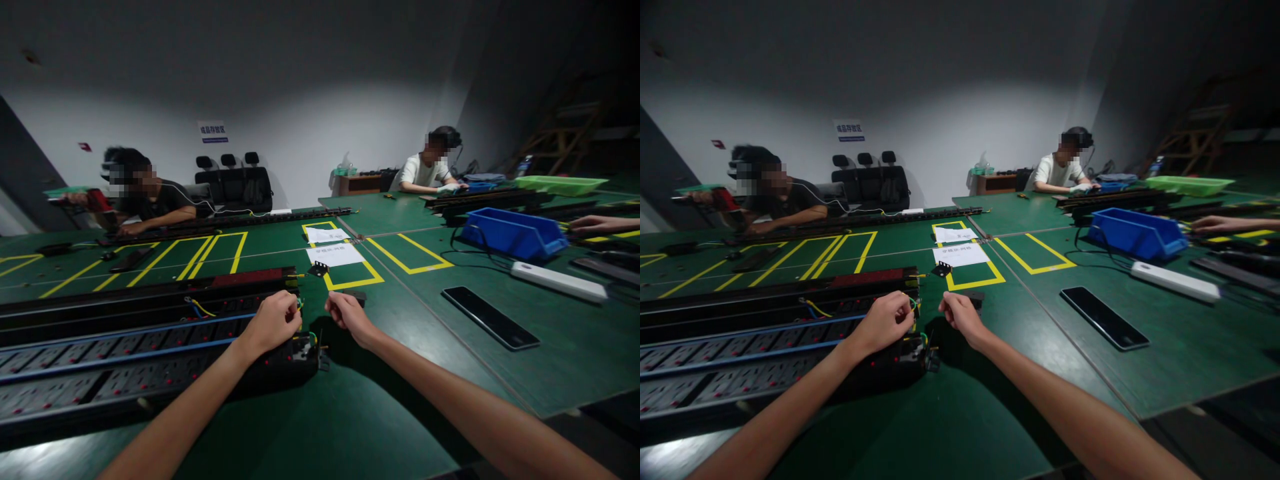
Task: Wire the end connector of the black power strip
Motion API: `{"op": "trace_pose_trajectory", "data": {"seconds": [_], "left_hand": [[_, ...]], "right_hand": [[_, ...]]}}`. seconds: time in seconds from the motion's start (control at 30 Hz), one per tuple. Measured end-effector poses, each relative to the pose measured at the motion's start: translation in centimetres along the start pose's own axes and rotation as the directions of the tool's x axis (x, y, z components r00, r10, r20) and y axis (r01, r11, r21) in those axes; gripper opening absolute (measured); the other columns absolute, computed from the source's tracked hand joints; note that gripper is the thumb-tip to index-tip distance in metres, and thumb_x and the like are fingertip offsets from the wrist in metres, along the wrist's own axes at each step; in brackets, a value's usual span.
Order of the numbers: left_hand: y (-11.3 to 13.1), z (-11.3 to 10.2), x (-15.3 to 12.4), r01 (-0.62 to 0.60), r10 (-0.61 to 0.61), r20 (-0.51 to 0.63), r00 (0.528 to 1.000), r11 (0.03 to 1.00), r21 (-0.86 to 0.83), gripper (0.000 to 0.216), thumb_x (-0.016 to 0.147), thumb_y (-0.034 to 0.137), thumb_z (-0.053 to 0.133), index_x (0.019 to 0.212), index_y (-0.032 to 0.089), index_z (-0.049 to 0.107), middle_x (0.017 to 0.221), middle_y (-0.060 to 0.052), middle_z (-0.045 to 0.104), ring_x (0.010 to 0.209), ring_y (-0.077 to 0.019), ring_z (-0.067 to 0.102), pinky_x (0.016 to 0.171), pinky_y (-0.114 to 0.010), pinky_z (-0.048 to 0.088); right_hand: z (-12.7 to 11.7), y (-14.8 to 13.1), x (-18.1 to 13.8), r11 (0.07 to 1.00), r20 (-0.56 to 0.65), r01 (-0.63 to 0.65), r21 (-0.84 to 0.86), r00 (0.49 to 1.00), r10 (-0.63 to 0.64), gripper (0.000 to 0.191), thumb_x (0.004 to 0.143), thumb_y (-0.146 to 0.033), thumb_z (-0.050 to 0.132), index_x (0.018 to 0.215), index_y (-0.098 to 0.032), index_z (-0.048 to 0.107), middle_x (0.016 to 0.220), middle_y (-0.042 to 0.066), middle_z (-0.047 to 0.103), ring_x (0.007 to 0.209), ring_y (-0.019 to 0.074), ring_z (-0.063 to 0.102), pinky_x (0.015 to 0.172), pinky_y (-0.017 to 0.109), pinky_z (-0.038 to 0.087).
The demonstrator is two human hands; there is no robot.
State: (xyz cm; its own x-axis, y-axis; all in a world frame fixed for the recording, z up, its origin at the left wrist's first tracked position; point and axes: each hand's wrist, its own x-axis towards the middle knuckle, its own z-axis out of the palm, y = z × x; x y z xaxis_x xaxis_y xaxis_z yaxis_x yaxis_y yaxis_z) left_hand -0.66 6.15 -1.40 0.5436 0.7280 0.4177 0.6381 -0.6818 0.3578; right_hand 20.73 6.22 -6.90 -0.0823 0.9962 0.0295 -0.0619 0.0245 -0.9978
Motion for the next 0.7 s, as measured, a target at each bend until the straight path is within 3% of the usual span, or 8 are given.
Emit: {"op": "trace_pose_trajectory", "data": {"seconds": [0.7], "left_hand": [[0.94, -0.30, -0.11, -0.040, 0.031, 0.074, 0.997, 0.991, 0.129, 0.009, 0.078, 0.010, 0.051, 0.076, 0.019, 0.052, 0.079, -0.002, 0.055, 0.069, -0.0142, 0.052, 0.065, -0.027, 0.039]], "right_hand": [[0.14, -0.32, -0.20, 1.000, -0.007, 0.000, -0.015, 1.000, 0.000, 0.042, 0.087, -0.054, 0.048, 0.067, -0.018, 0.058, 0.048, -0.005, 0.044, 0.040, 0.0076, 0.035, 0.040, 0.021, 0.022]]}}
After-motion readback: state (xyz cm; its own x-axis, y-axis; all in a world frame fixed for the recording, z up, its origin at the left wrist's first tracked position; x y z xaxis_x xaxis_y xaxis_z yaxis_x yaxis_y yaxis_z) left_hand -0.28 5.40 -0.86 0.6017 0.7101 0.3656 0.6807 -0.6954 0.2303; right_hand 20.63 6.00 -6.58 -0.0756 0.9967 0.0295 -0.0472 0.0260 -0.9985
